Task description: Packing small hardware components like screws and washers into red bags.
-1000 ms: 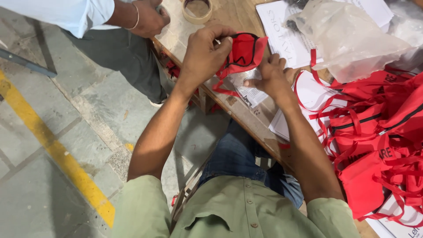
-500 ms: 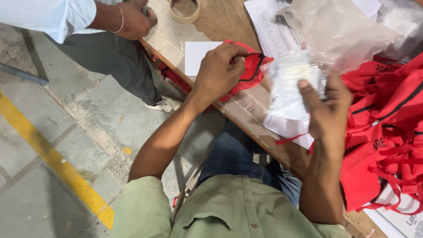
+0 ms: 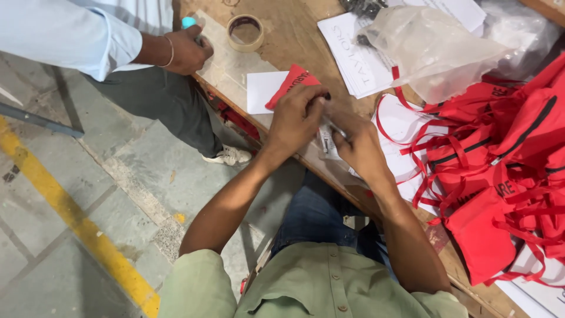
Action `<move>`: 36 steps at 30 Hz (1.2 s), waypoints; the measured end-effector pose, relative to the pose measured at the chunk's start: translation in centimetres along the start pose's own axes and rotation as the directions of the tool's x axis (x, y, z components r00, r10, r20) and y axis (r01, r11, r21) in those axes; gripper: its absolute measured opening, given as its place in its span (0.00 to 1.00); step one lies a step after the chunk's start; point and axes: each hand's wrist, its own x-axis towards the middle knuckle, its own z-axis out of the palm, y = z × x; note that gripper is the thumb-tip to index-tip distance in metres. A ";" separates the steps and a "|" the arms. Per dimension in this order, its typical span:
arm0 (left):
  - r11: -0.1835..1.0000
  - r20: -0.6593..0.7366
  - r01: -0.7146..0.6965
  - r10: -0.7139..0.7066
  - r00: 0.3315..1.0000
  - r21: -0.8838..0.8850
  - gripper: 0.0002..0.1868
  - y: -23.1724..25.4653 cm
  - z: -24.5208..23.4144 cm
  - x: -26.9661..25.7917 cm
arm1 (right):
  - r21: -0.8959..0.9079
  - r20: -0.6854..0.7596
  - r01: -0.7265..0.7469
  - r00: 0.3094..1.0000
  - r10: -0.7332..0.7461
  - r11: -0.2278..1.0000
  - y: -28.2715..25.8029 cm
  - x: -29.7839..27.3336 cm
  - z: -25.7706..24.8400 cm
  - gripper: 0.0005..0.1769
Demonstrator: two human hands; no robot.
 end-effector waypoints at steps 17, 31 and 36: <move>0.990 0.035 -0.079 0.076 0.997 0.119 0.11 1.2 -0.5 -3.3 | 0.754 0.244 -0.434 0.883 0.402 0.494 2.4 -0.2 4.6 0.18; 0.936 0.011 -0.200 0.206 0.979 0.290 0.08 1.7 1.0 -4.8 | 0.812 -0.102 -0.407 0.607 0.788 0.418 5.4 -1.0 9.2 0.12; 0.943 0.011 -0.079 0.080 0.997 0.324 0.06 1.2 0.1 -5.8 | 0.953 0.194 -0.297 0.472 0.860 -0.052 4.3 -0.2 7.4 0.30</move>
